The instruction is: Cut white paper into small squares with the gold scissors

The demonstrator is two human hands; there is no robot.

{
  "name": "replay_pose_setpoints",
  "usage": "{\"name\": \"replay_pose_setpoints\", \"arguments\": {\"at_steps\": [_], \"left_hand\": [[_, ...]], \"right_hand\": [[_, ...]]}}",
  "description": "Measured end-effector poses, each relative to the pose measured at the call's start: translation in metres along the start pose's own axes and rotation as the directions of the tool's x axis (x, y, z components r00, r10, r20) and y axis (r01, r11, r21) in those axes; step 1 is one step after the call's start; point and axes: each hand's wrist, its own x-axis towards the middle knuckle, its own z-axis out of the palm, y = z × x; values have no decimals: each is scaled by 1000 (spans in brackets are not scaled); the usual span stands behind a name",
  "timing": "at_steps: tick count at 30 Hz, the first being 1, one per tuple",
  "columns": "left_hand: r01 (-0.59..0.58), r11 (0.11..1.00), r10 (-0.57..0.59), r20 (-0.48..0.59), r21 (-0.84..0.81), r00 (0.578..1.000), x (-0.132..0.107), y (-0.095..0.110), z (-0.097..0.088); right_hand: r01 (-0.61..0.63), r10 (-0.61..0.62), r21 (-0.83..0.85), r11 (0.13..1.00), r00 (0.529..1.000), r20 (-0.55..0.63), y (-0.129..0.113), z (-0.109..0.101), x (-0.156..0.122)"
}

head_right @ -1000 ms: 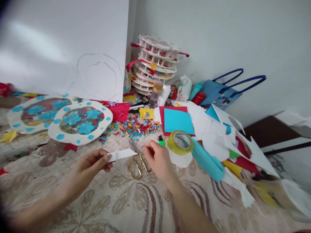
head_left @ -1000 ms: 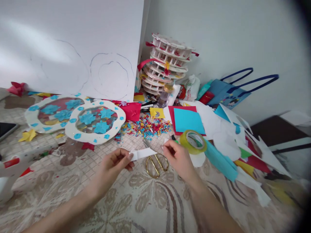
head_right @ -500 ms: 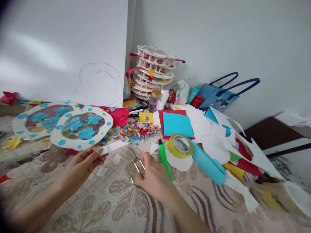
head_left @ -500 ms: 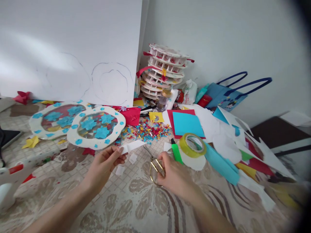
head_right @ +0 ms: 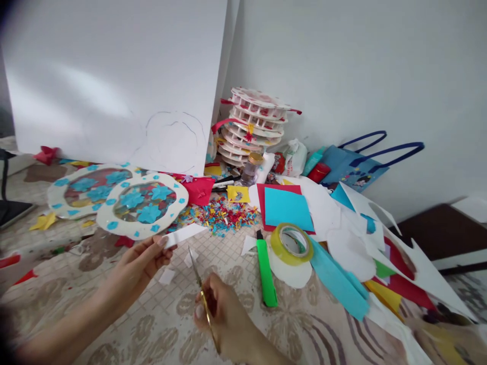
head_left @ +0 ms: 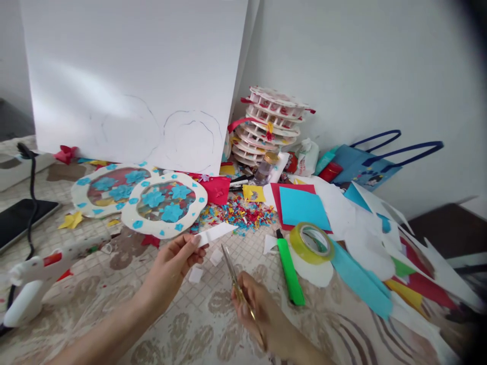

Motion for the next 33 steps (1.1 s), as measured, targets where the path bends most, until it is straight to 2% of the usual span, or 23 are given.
{"name": "replay_pose_setpoints", "arguments": {"at_steps": [8,15,20,33], "left_hand": [[-8,999,8,6,46,1000,-11,-5,4],[18,997,-24,75,80,997,-16,-12,5],[61,997,-63,48,53,997,-18,-14,6],[122,990,-125,49,65,991,-21,-12,12]], "right_hand": [[-49,48,-85,995,999,-24,-9,12,2],[-64,65,-141,988,998,5,-19,17,5],[-93,101,-152,984,994,46,-26,17,5],[-47,50,-156,987,999,15,-18,16,5]]}}
